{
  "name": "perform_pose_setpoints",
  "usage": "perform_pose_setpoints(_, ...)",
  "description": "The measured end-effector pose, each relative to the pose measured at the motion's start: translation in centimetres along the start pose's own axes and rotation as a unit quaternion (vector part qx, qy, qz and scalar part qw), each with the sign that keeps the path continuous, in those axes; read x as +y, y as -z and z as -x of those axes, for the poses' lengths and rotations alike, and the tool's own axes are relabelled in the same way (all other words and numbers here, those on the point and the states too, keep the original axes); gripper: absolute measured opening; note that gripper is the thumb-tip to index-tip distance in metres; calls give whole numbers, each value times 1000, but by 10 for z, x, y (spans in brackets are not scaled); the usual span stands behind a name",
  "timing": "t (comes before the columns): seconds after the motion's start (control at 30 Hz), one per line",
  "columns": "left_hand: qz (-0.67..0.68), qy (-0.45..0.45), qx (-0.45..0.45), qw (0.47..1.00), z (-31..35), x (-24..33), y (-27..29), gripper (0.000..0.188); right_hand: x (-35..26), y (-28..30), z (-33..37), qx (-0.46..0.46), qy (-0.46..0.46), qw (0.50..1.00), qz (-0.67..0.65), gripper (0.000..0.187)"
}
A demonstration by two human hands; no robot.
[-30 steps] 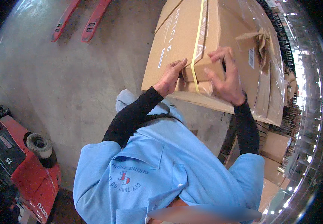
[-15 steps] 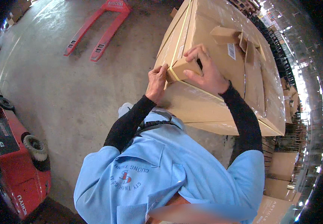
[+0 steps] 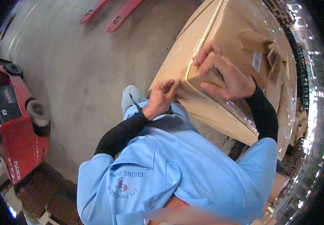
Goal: The person wraps a yellow plastic strap around a large cardboard box, ties a knot, and secures the package with cardboard corner protectors. They then retrieve a small paper label and affix it to the box.
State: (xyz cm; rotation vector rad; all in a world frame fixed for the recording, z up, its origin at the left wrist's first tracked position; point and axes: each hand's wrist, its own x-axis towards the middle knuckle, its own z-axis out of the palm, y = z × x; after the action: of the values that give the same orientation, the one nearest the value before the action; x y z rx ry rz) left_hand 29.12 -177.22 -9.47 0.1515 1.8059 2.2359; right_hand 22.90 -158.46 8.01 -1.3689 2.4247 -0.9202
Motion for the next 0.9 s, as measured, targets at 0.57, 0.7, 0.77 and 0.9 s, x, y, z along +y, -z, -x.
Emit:
perform_pose_setpoints(0.57,-214,-198,-260,920,-48,7,-2,82,-1,-31,6,202,21,978,-44,25)
perform_pose_setpoints(0.7,-159,-315,-312,882,-59,46,16,97,-13,-36,5,371,6,928,-23,41)
perform_pose_setpoints(0.77,-136,-363,-316,866,-82,65,20,105,-20,-28,13,544,-49,836,-54,51)
perform_pose_setpoints(0.9,-61,-383,-321,864,-137,98,14,82,-19,29,74,692,-352,590,223,77)
